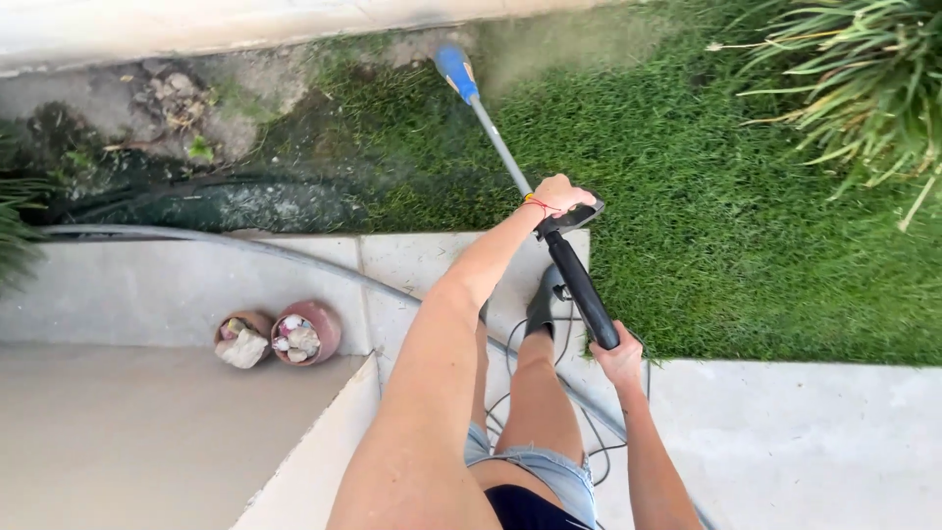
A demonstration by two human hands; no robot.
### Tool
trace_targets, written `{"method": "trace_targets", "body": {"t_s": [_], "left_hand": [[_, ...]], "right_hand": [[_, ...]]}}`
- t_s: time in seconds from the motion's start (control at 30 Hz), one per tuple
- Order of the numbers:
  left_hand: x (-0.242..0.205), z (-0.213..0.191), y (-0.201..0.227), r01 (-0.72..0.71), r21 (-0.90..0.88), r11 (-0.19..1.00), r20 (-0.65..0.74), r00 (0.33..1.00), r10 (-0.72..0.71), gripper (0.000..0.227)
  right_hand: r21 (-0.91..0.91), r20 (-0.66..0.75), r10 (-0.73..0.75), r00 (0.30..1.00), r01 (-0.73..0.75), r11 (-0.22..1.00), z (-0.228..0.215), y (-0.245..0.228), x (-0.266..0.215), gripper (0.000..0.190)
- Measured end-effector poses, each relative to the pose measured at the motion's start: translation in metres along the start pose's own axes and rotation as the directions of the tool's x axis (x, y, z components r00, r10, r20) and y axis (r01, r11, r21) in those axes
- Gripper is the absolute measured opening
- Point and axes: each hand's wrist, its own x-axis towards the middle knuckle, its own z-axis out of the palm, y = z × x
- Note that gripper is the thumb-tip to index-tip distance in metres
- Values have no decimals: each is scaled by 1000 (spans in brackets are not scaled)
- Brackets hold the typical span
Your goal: Trimming grass along the edge of a patio and around garden plants using a string trimmer.
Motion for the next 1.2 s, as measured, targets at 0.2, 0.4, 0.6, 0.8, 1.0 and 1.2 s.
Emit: {"method": "trace_targets", "body": {"t_s": [0.2,0.4,0.6,0.8,1.0,1.2], "left_hand": [[31,50,27,-19,53,998,0,1000,19,46],[17,72,52,-56,29,998,6,998,56,44],[20,35,19,-63,-25,998,-36,997,63,47],[5,-57,-54,-101,-53,993,-72,993,97,54],[-28,-142,-136,-33,-96,995,-100,995,23,47],[-32,-220,-226,52,-94,994,-150,986,-66,50]], "right_hand": [[27,-19,72,997,-72,997,-32,-4,-12,27],[-7,-9,89,996,-89,996,-30,53,-4,25],[8,36,15,999,-15,1000,-28,0,0,23],[-11,64,-45,997,46,999,45,-33,10,25],[67,99,-125,987,119,991,116,-125,-15,25],[8,182,-100,978,100,995,208,-174,-24,28]]}}
